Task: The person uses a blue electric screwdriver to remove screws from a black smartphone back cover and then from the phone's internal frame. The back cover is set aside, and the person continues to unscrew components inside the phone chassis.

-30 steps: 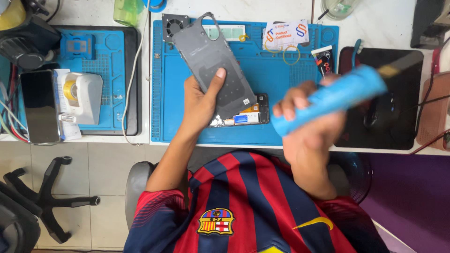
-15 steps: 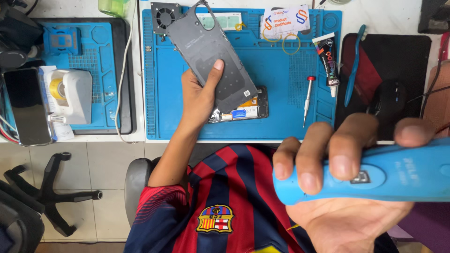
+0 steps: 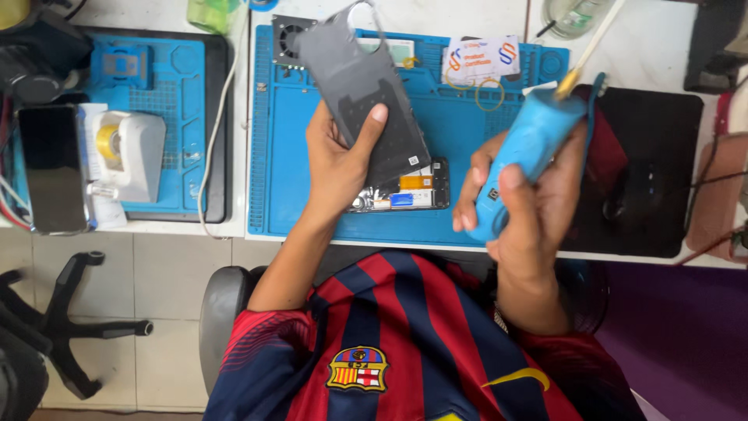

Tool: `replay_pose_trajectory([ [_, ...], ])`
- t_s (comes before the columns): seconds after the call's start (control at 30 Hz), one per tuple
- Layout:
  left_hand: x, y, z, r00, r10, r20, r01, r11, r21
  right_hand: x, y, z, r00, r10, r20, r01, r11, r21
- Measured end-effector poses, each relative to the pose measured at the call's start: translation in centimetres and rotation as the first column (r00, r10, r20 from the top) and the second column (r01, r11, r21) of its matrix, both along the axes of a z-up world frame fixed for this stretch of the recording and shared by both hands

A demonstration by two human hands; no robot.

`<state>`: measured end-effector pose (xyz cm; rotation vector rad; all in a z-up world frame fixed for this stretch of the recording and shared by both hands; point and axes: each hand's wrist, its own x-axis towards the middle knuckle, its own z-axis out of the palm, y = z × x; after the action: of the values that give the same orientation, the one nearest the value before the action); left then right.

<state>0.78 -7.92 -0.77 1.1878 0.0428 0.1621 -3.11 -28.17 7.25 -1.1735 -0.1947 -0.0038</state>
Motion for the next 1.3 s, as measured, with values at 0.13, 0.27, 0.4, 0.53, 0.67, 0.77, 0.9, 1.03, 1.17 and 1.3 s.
replay_pose_trajectory([
  [0.13, 0.8, -0.1, 0.0, 0.992, 0.111, 0.059, -0.111, 0.994, -0.013, 0.2, -1.1, -4.5, 0.999, 0.036, 0.021, -0.029, 0.967, -0.254],
  [0.27, 1.2, -0.3, 0.3, 0.969, 0.197, 0.146, -0.201, 0.979, 0.014, -0.5, -1.6, -6.3, 0.997, 0.076, 0.016, -0.045, 0.732, -0.680],
  [0.4, 1.1, -0.1, 0.6, 0.959, 0.165, 0.229, -0.195, 0.974, 0.118, -1.1, -0.9, -6.5, 0.962, 0.194, 0.194, 0.044, 0.592, -0.805],
  [0.53, 1.1, 0.2, 1.0, 0.947, 0.170, 0.272, -0.222, 0.959, 0.175, -1.3, 0.2, -6.9, 0.971, 0.194, 0.141, 0.003, 0.578, -0.816],
  [0.67, 1.5, 0.2, 2.2, 0.953, 0.186, 0.240, -0.213, 0.973, 0.091, -1.4, 0.2, -7.6, 0.984, 0.155, 0.089, -0.015, 0.567, -0.824],
  [0.77, 1.4, 0.0, 3.3, 0.986, 0.128, 0.110, -0.099, 0.967, -0.234, -1.3, 0.3, -8.1, 0.979, 0.156, 0.128, 0.015, 0.576, -0.817],
  [0.9, 1.1, 0.1, 3.7, 0.989, 0.104, 0.104, -0.089, 0.986, -0.139, -1.4, 0.3, -8.4, 0.984, 0.140, 0.109, 0.005, 0.590, -0.807],
  [1.03, 1.1, 0.1, 3.0, 0.973, 0.047, 0.225, -0.032, 0.997, -0.070, -1.3, 0.4, -8.6, 0.985, 0.128, 0.120, 0.019, 0.601, -0.799],
  [1.17, 0.8, -0.1, 2.4, 0.970, 0.058, 0.234, -0.059, 0.998, -0.005, -1.2, 0.5, -8.6, 0.983, 0.126, 0.134, 0.033, 0.594, -0.804],
  [1.3, 0.6, 0.1, 2.3, 0.976, 0.034, 0.214, -0.042, 0.999, 0.034, -1.0, 0.4, -8.7, 0.985, 0.122, 0.121, 0.025, 0.594, -0.804],
])
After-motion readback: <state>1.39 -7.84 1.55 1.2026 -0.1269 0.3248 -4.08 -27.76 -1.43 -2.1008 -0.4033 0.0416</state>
